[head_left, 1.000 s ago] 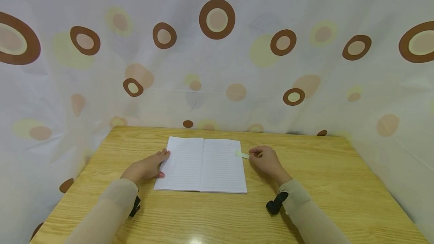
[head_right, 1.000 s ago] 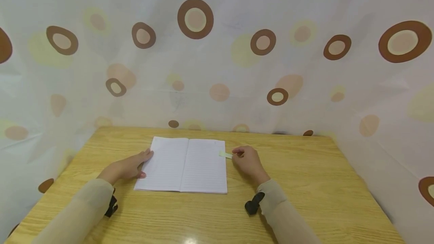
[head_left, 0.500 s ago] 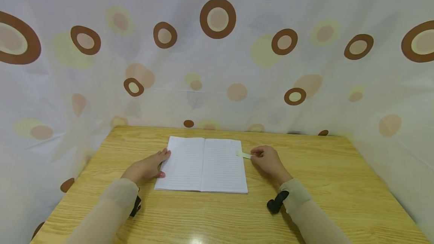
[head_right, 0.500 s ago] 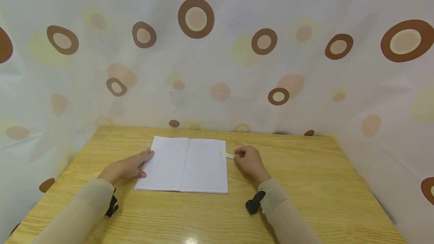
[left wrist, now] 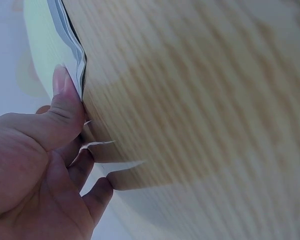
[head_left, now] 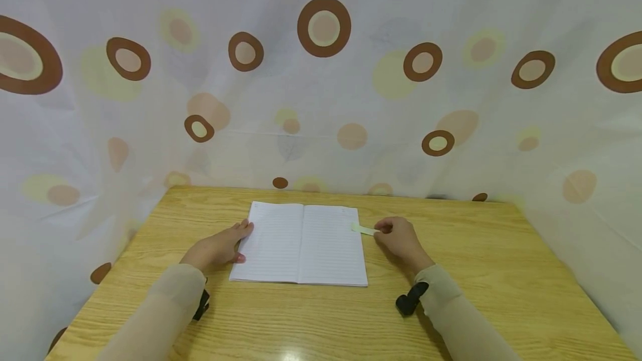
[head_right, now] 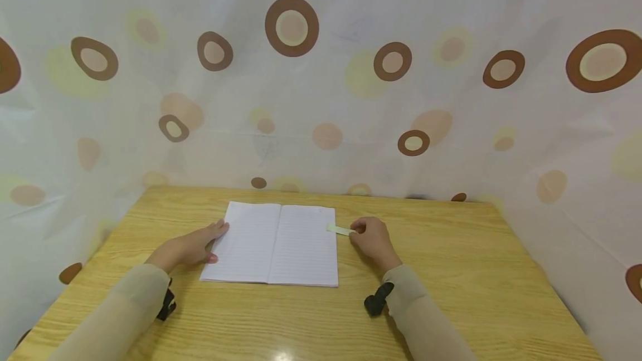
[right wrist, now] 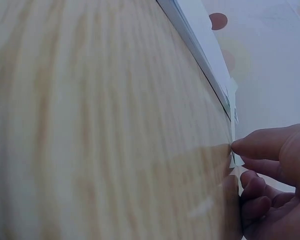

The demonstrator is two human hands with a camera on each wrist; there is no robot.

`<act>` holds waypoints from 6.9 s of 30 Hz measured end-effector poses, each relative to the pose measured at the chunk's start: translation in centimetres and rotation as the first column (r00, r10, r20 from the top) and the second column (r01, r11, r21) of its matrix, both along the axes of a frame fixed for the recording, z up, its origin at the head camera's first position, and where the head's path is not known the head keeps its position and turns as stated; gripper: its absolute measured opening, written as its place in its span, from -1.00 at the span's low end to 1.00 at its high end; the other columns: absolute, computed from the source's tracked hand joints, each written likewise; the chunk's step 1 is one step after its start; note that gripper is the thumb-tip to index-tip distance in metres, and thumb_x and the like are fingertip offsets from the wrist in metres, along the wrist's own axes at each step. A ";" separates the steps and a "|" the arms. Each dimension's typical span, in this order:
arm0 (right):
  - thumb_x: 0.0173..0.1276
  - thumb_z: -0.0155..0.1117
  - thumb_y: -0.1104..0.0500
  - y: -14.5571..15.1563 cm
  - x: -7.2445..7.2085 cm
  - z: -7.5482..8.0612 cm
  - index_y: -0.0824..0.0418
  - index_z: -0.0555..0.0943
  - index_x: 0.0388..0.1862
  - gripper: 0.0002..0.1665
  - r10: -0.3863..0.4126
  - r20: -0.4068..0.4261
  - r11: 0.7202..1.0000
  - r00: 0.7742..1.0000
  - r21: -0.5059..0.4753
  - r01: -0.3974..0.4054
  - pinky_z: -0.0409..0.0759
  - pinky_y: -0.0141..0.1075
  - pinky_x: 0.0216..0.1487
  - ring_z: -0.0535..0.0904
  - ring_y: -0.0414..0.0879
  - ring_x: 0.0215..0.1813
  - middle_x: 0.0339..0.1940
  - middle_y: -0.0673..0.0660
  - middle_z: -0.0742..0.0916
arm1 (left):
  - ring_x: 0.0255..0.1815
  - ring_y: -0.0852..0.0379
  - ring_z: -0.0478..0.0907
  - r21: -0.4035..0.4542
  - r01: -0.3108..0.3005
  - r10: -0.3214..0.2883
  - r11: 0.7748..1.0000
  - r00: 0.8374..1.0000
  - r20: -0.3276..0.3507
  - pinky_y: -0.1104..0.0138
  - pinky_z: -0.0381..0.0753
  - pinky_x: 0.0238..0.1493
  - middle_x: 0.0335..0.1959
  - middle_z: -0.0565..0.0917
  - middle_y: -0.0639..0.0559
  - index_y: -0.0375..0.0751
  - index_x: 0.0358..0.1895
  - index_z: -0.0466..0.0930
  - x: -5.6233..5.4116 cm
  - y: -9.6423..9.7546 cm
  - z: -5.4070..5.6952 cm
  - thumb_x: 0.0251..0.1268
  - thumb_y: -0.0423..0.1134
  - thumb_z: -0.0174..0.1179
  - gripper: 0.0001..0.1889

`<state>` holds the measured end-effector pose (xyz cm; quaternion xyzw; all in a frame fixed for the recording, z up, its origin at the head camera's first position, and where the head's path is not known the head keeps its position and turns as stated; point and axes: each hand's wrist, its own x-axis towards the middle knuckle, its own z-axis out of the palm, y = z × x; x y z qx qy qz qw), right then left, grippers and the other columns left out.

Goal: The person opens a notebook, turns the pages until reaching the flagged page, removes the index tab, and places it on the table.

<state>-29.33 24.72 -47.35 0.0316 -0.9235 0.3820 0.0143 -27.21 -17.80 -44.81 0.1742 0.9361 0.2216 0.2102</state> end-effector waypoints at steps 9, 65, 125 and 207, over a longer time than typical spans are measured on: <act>0.28 0.31 0.34 -0.1 -0.2 0.1 0.37 0.69 -0.18 -0.84 -0.014 0.004 1.000 1.000 -0.003 0.014 0.54 -0.06 -0.09 0.56 0.05 -0.17 -0.25 0.19 0.69 | 0.57 -0.24 -0.23 0.009 -0.006 0.006 1.000 1.000 0.005 -0.12 -0.13 0.47 0.59 -0.14 -0.27 -0.29 0.57 -0.06 0.0 -0.1 0.0 0.29 -0.36 0.24 -0.14; 0.41 0.23 0.34 -0.1 0.1 0.7 0.32 0.71 -0.17 -0.86 0.030 0.001 0.999 1.000 -0.042 -0.030 0.51 -0.19 -0.17 0.55 -0.01 -0.19 -0.24 0.14 0.71 | 0.56 -0.28 -0.20 0.005 0.026 -0.026 1.000 1.000 -0.011 -0.14 -0.12 0.46 0.57 -0.12 -0.34 -0.37 0.56 -0.05 0.3 0.0 0.3 0.29 -0.35 0.25 -0.15; 0.43 0.16 0.31 5.5 0.9 1.1 0.36 0.69 -0.11 -0.80 -0.013 -0.052 0.999 0.999 0.033 0.015 0.56 0.03 -0.04 0.59 0.18 -0.04 -0.11 0.29 0.71 | 0.57 -0.26 -0.22 -0.013 0.009 -0.009 1.000 1.000 0.001 -0.11 -0.12 0.47 0.58 -0.14 -0.30 -0.33 0.57 -0.07 -0.2 0.1 -0.1 0.30 -0.37 0.24 -0.14; 0.48 0.20 0.22 8.7 1.2 0.8 0.42 0.67 -0.04 -0.72 -0.093 0.023 0.995 0.995 -0.044 0.094 0.59 -0.12 -0.11 0.58 0.19 -0.04 -0.11 0.31 0.70 | 0.57 -0.25 -0.21 -0.016 -0.007 0.007 1.000 1.000 0.009 -0.11 -0.12 0.47 0.58 -0.12 -0.29 -0.31 0.57 -0.06 -0.4 0.3 0.0 0.29 -0.37 0.24 -0.14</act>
